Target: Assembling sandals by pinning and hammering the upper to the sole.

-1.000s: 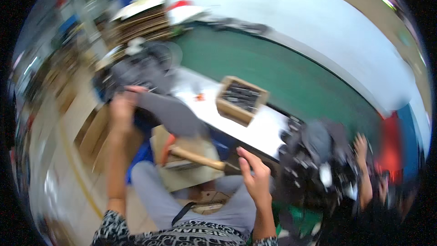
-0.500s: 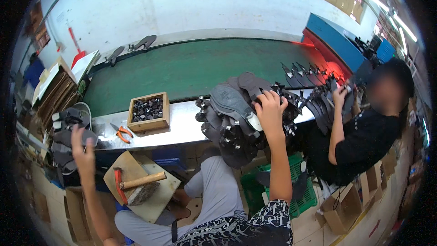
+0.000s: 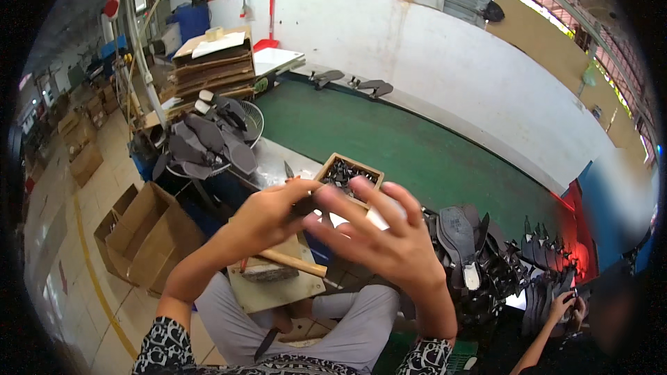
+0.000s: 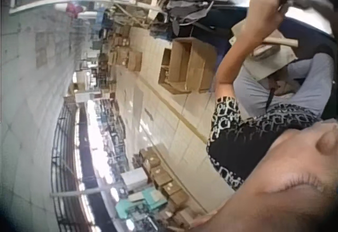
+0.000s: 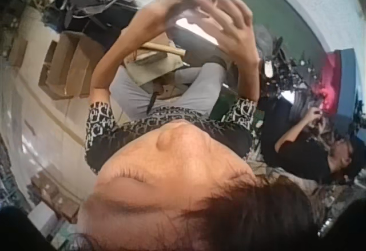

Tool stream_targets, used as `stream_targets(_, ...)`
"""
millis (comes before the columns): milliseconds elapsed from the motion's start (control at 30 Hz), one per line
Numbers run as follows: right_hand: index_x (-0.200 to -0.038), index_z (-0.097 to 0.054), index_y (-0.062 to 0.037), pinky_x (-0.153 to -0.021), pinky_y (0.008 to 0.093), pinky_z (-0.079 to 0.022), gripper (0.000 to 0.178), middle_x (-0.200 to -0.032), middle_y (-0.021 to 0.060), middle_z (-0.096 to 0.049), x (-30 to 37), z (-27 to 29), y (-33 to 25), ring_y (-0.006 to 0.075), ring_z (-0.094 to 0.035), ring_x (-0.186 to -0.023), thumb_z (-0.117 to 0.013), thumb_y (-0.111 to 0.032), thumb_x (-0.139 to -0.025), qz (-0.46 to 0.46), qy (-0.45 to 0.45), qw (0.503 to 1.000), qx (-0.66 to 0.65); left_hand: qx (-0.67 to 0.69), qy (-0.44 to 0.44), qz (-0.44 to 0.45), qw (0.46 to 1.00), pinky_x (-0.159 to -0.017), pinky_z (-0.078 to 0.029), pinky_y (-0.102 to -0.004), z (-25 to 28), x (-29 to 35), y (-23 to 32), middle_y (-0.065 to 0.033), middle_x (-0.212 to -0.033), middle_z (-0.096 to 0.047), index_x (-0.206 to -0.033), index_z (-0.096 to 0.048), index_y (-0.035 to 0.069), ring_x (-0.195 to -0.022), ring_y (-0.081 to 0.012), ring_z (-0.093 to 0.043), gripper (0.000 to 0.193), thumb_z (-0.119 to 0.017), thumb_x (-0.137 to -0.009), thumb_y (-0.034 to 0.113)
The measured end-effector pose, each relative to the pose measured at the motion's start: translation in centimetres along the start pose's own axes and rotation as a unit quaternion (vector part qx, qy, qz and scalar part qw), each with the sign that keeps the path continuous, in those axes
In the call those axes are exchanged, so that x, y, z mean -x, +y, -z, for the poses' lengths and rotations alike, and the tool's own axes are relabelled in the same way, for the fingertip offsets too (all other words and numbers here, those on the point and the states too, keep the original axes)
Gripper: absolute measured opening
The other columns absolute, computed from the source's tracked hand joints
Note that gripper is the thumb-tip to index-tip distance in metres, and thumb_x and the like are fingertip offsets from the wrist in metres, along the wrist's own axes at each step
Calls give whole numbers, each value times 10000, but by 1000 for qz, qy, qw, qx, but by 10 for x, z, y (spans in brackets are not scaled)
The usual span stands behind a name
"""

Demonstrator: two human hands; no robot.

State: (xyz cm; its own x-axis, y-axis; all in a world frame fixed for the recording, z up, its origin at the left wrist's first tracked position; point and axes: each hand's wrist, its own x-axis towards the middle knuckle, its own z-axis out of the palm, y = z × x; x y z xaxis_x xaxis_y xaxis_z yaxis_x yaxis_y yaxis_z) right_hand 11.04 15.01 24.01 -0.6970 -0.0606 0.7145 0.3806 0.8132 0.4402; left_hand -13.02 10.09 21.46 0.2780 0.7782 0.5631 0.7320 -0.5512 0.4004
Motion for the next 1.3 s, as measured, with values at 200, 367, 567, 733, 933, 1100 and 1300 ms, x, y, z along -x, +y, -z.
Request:
stream_targets(200,-1244,-615,-34,-909,407,-476,354,-1194,157,-662,138,-16,4,332,-627,-1060,-681,-130,-910,-428,6,904,0,211,170,250,930,-554,-580,-292,118,43,-133,-62,-787,-614,-1116,-490,51,-669,-162,-655,393,-653,-964,375)
stream_targets(367,-1081,-670,-9,-818,430,-480,210,-998,173,-668,225,37,-7,366,-622,-912,-636,-160,-939,-627,-7,766,138,-183,192,475,839,-787,-535,-433,278,61,-399,-179,-1054,-619,-1421,-374,-62,-917,-279,-653,996,-706,-813,653)
stream_targets(567,-1093,-653,-4,-849,437,-467,231,-1032,200,-656,273,46,12,376,-603,-983,-630,-164,-927,-601,-171,774,104,-136,66,282,947,-1132,-325,-419,76,23,-365,-276,-1460,-438,-1420,-422,-78,-1373,-396,-416,733,-691,-906,371)
stream_targets(733,-963,-656,-1,-832,413,-463,166,-1035,155,-637,215,51,37,353,-565,-971,-630,71,-815,-546,-36,825,140,-166,30,111,979,-1183,-262,-449,-32,-13,-165,-289,-1549,-318,-1343,-536,-3,-1449,-423,-303,551,-722,-859,183)
stream_targets(933,-862,-671,-19,-830,392,-562,128,-975,129,-672,139,30,46,322,-681,-956,-674,95,-806,-241,180,953,-38,488,-71,151,857,-1043,-421,-339,-92,-57,-57,-104,-1315,-603,-1331,-564,20,-1214,-204,-569,408,-588,-1002,260)
stream_targets(1100,-987,-708,-38,-931,422,-542,179,-1139,173,-671,82,-63,-20,362,-656,-1086,-710,26,-820,-186,153,926,-289,660,-150,257,690,-903,-501,-302,-85,30,12,-124,-1146,-662,-1386,-430,64,-1039,-153,-627,508,-672,-960,196)
stream_targets(1300,-1321,-546,-14,-897,409,-502,457,-1117,172,-645,68,-134,-111,338,-615,-1031,-651,-116,-888,-371,-116,839,-380,547,205,404,703,-767,-530,-256,-76,172,31,-71,-1033,-641,-1322,-401,12,-895,-108,-626,464,-661,-975,177)
